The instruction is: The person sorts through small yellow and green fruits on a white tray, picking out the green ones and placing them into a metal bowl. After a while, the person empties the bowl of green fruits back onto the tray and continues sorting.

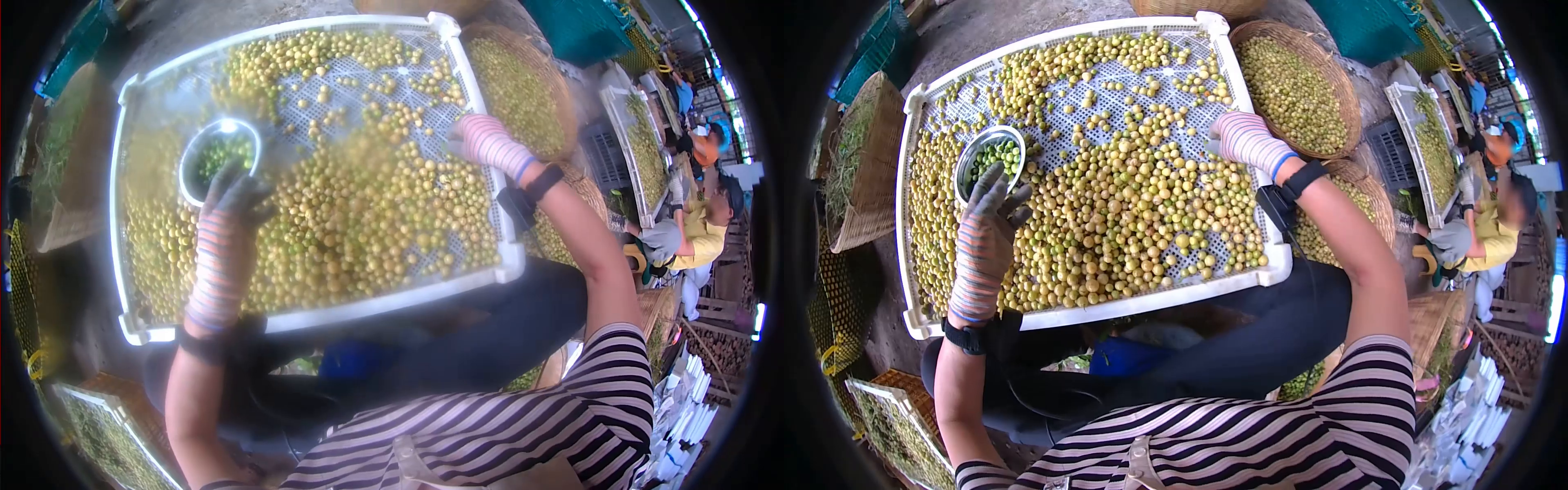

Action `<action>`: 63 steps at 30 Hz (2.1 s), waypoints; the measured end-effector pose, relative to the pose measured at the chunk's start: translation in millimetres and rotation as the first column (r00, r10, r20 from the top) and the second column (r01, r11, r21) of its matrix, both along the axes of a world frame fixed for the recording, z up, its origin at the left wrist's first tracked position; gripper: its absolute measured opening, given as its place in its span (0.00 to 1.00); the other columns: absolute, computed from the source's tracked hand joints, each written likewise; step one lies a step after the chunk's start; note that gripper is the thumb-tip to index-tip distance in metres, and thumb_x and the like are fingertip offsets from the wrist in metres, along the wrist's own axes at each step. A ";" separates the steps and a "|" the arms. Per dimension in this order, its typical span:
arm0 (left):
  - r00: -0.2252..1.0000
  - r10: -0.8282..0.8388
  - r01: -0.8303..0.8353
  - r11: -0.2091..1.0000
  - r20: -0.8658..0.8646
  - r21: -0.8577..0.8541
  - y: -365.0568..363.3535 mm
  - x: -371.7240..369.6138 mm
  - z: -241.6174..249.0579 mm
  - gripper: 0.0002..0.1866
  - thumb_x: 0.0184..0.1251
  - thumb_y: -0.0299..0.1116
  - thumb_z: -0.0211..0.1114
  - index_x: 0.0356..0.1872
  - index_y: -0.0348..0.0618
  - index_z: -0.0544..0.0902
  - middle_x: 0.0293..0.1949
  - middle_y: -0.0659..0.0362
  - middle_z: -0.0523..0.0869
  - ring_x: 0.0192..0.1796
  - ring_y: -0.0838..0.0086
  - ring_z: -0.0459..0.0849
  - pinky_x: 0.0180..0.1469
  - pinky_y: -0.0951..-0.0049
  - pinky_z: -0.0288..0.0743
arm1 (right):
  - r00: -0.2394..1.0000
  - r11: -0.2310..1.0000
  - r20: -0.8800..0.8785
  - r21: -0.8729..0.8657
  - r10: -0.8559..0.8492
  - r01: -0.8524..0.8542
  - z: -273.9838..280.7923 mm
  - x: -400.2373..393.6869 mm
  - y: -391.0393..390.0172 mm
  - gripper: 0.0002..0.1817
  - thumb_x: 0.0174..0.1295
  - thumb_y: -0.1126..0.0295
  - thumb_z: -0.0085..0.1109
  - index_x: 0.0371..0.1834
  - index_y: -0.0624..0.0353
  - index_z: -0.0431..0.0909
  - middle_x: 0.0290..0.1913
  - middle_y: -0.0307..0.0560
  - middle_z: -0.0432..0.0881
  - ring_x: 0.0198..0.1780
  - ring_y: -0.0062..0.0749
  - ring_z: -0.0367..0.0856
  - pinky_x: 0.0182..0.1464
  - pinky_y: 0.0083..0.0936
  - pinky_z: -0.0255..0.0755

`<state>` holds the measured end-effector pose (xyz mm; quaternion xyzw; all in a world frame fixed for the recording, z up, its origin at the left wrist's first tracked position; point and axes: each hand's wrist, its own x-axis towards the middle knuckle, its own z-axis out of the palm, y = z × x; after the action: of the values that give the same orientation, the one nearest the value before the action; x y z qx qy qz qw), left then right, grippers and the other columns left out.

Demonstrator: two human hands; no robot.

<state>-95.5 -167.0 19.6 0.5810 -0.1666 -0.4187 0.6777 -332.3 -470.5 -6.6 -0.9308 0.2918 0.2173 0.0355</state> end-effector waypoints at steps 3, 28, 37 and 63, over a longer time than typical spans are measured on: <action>0.996 0.025 -0.022 0.999 -0.091 0.029 3.8 -4.2 5.7 0.26 0.67 0.38 0.59 0.65 0.43 0.68 0.55 0.60 0.76 0.49 0.70 0.79 0.50 0.67 0.71 | 0.966 0.983 -0.182 -0.001 -0.182 0.186 -12.5 14.2 -0.5 0.20 0.56 0.51 0.58 0.42 0.52 0.84 0.43 0.54 0.83 0.44 0.43 0.82 0.52 0.34 0.74; 0.993 -0.032 0.040 0.997 -0.118 0.063 9.8 -24.0 2.8 0.27 0.66 0.37 0.59 0.63 0.37 0.68 0.54 0.60 0.75 0.49 0.70 0.80 0.46 0.70 0.73 | 0.875 0.975 0.478 0.146 0.077 -0.166 -23.7 64.4 -38.5 0.31 0.55 0.53 0.64 0.63 0.50 0.71 0.61 0.59 0.72 0.61 0.51 0.72 0.62 0.36 0.67; 0.986 -0.108 0.131 0.972 -0.124 0.194 10.8 -25.9 -3.3 0.26 0.66 0.34 0.59 0.62 0.35 0.67 0.54 0.56 0.75 0.49 0.71 0.81 0.43 0.73 0.76 | 0.944 0.986 0.292 -0.110 0.156 -0.129 -70.2 211.0 -63.3 0.43 0.61 0.34 0.42 0.75 0.44 0.50 0.77 0.53 0.42 0.77 0.53 0.37 0.75 0.50 0.34; 0.959 -0.186 0.233 0.947 -0.213 0.223 7.0 -34.5 3.8 0.23 0.67 0.35 0.59 0.60 0.33 0.70 0.50 0.56 0.78 0.50 0.72 0.81 0.45 0.73 0.77 | 0.920 0.995 0.389 -0.100 0.056 -0.018 -30.2 151.0 -111.1 0.13 0.55 0.66 0.60 0.44 0.44 0.84 0.45 0.50 0.83 0.47 0.47 0.82 0.51 0.39 0.76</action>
<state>-130.0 -160.0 23.4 0.5969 -0.1092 -0.5594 0.5647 -181.3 -581.6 -36.8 -0.9614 0.2710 0.0140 0.0450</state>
